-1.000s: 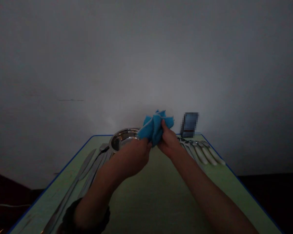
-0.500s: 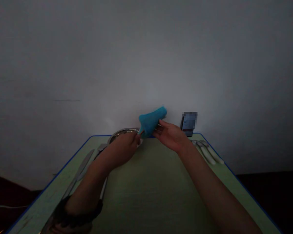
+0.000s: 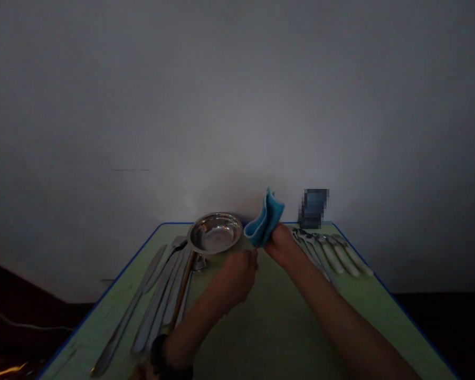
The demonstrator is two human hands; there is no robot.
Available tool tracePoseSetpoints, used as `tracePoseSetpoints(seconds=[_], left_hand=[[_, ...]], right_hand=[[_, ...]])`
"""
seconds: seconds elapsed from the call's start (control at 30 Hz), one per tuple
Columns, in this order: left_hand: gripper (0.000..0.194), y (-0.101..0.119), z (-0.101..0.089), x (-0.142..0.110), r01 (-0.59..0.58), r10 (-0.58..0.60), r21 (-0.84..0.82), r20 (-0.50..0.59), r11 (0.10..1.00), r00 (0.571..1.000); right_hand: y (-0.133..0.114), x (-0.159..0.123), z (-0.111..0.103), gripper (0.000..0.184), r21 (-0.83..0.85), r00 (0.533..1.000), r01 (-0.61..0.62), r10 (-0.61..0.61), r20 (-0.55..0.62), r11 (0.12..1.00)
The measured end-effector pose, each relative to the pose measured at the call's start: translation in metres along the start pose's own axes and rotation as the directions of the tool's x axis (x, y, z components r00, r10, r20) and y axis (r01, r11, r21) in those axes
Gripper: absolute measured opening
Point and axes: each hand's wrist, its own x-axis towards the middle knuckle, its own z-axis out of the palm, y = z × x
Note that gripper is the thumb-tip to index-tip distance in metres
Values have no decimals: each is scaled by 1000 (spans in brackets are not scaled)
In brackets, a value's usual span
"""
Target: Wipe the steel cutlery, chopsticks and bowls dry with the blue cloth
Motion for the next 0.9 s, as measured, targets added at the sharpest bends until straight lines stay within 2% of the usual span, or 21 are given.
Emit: tracePoseSetpoints(seconds=[0.07,0.1,0.13,0.23,0.4,0.53,0.63,0.8,0.9], left_hand=[[35,-15,16,-15,64,-60,-99,40,993,997],[39,-23,23,-22,118,-102,-199,87,973,991],[37,-30,29,-29,235,-176,-467,167,852,970],[37,-44,40,-41,296,-207,-593,215,749,955],[39,-42,41,-43,267,-178,-620,203,737,963],[37,-39,39,-48,228,-153,-578,175,784,972],[36,-44,38,-50,205,-127,-575,173,792,977],[36,-50,33,-47,210,-139,-590,164,780,977],[38,-47,33,-45,222,-165,-511,155,831,974]], right_hand=[[15,-3,-8,21,-17,999,-30,29,-20,999],[23,-4,-12,20,-25,998,-47,46,-38,999],[31,-5,-17,19,-33,996,-63,61,-62,997],[51,-6,-31,18,-40,985,-80,72,-157,996],[60,12,-39,20,-22,967,8,-13,-256,1000],[60,34,-38,19,-46,955,72,-82,-284,996],[63,35,-36,20,-70,961,107,-121,-248,992],[72,16,-38,16,-129,979,146,-162,-126,981],[78,11,-41,18,-152,980,172,-185,-78,973]])
